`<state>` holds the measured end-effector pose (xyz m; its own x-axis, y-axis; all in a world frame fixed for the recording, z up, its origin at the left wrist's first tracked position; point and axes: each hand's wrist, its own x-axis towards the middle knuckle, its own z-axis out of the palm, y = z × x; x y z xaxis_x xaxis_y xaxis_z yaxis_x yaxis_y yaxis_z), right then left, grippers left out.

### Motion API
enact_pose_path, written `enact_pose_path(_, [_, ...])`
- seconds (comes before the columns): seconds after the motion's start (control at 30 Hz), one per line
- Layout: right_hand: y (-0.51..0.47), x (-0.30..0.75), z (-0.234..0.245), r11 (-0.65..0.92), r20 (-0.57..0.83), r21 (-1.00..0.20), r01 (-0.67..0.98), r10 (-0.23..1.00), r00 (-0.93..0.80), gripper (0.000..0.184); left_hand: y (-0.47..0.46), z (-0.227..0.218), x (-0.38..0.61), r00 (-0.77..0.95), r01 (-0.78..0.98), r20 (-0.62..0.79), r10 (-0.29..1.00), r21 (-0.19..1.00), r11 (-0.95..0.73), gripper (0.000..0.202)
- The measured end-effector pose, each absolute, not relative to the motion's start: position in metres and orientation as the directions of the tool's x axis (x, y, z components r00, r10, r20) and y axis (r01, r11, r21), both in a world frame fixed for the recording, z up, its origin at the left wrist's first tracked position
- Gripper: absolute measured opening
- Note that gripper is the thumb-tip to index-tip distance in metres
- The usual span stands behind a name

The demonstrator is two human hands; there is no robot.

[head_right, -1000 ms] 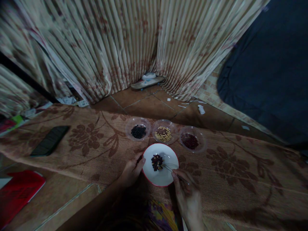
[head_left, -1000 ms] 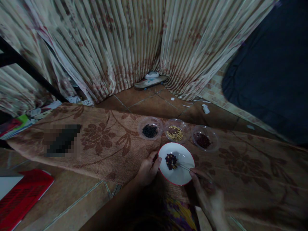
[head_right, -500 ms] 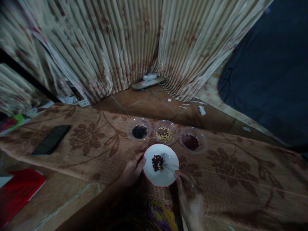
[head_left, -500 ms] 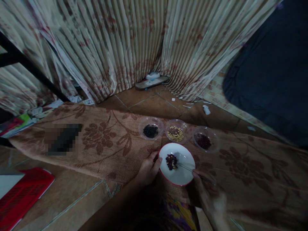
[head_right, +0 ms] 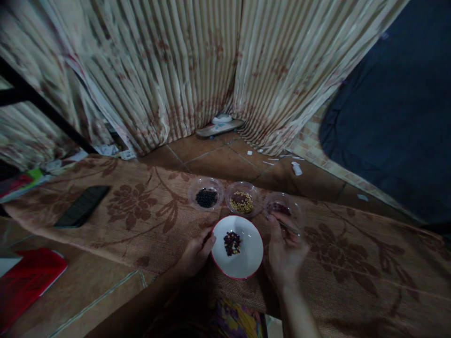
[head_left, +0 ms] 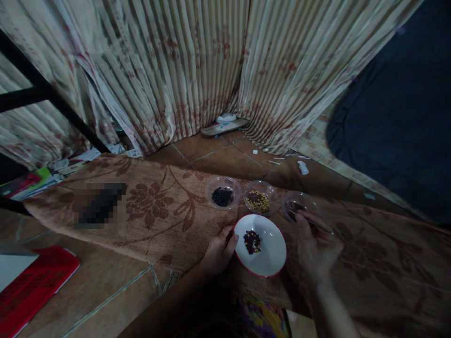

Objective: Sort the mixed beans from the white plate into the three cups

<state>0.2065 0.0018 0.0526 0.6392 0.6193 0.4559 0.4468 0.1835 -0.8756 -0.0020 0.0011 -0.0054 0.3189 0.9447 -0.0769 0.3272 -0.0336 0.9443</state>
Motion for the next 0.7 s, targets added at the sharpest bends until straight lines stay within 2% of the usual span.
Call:
enact_pose_path(0.07, [-0.014,0.206,0.043,0.122,0.431,-0.868,0.481,0.663,0.612,0.023,0.001,-0.005,-0.002,0.322,0.326,-0.075,0.944,0.945,-0.036,0.034])
enact_pose_path(0.2, [-0.046,0.204,0.027,-0.023,0.269,-0.862,0.507,0.826,0.495,0.024,0.002,-0.005,-0.001,0.32,0.337,-0.087,0.943,0.941,-0.028,0.035])
enact_pose_path(0.27, [-0.055,0.202,0.024,-0.045,0.238,-0.837,0.545,0.868,0.437,0.023,0.002,-0.005,-0.001,0.318,0.341,-0.087,0.944,0.94,-0.028,0.035])
enact_pose_path(0.7, [-0.056,0.207,0.011,0.053,0.333,-0.702,0.711,0.906,0.261,0.02,0.001,-0.006,0.0,0.3,0.355,-0.096,0.949,0.935,-0.018,0.032])
